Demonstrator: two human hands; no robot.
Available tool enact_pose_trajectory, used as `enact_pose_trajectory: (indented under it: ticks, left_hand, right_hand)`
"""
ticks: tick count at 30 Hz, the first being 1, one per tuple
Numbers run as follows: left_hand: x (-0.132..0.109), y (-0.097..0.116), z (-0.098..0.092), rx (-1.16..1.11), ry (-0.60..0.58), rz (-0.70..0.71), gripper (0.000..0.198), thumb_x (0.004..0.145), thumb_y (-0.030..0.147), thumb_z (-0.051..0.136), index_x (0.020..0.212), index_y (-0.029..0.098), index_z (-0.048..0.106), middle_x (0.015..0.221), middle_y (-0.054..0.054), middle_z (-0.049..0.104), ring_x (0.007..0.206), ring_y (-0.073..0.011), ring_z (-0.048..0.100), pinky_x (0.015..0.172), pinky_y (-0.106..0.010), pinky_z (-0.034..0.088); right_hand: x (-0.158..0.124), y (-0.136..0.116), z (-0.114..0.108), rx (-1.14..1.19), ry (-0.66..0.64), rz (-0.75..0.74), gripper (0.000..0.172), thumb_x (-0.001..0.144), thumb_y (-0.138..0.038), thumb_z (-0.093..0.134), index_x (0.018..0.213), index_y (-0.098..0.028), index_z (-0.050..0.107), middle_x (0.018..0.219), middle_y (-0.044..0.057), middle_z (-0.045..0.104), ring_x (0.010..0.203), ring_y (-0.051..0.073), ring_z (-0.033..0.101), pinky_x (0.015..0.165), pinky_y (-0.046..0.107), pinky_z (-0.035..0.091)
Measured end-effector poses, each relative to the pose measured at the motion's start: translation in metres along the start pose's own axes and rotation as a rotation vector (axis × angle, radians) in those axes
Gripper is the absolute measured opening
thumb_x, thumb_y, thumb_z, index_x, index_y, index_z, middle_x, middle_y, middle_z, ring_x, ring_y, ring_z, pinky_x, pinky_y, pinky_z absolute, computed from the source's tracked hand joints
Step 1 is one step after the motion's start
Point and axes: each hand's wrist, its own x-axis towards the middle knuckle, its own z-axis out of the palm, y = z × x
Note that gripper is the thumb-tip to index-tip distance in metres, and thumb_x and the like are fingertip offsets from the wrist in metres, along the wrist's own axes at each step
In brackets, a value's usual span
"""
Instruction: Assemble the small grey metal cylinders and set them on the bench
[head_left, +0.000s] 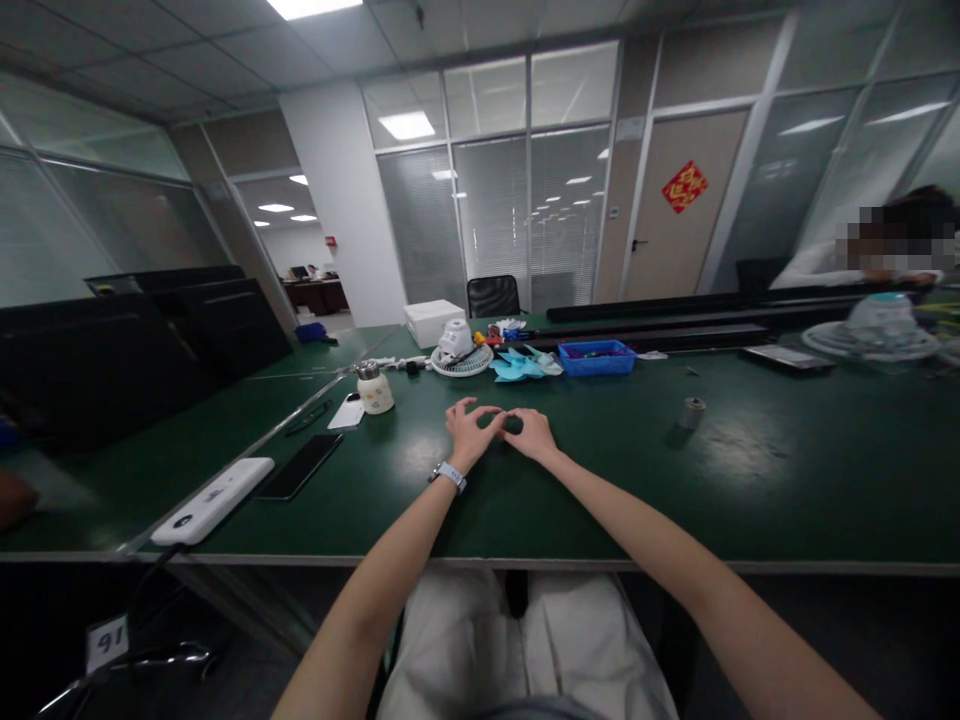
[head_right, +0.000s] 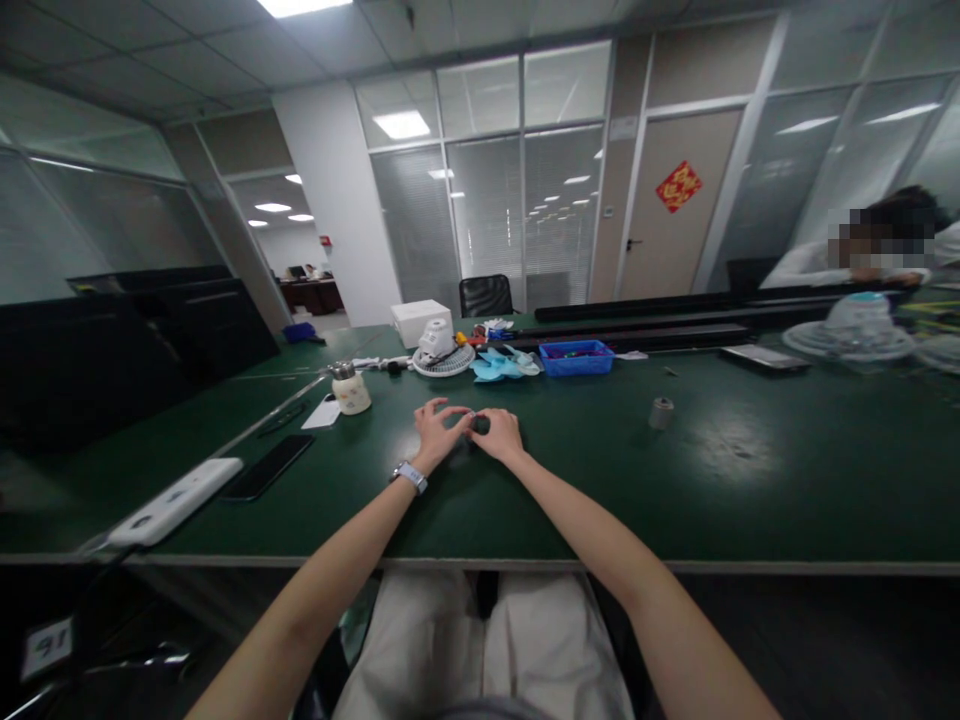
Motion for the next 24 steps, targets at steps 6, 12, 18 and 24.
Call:
enact_pose_trajectory:
  ticks: [6,12,18,24]
  left_hand:
    - [0.012,0.007,0.008,-0.057,0.037,-0.100,0.028,0.074,0.053,0.065,0.083,0.029,0.076,0.112,-0.006,0.057,0.115,-0.0262,0.041,0.097,-0.040,0.035]
    - [0.014,-0.031,-0.024,0.051,0.053,-0.166,0.031,0.078,0.054,0.060,0.092,0.031,0.075,0.116,-0.006,0.058,0.115,-0.0280,0.039,0.099,-0.041,0.032]
    - [0.009,-0.060,-0.045,0.193,-0.178,-0.235,0.038,0.076,0.058,0.057,0.096,0.031,0.075,0.126,-0.006,0.055,0.116,-0.0311,0.036,0.099,-0.042,0.030]
    - [0.008,-0.060,-0.043,0.276,-0.267,-0.178,0.037,0.074,0.061,0.057,0.094,0.036,0.075,0.124,-0.006,0.055,0.115,-0.0339,0.036,0.097,-0.045,0.029]
  right_hand:
    - [-0.002,-0.001,-0.001,0.065,-0.028,-0.010,0.034,0.076,-0.050,0.063,0.095,-0.022,0.065,0.097,0.004,0.069,0.093,0.020,0.062,0.085,0.034,0.045]
    - [-0.006,-0.003,-0.003,0.108,-0.040,0.017,0.040,0.075,-0.056,0.063,0.096,-0.022,0.063,0.093,0.004,0.069,0.091,0.020,0.063,0.084,0.035,0.046]
    - [-0.007,-0.005,-0.005,0.100,-0.069,0.039,0.043,0.076,-0.058,0.061,0.098,-0.021,0.063,0.093,0.004,0.069,0.090,0.020,0.063,0.084,0.035,0.046]
    - [-0.009,-0.008,-0.008,0.080,0.001,-0.100,0.059,0.077,-0.054,0.061,0.126,-0.022,0.050,0.112,0.007,0.064,0.098,0.020,0.060,0.090,0.037,0.043]
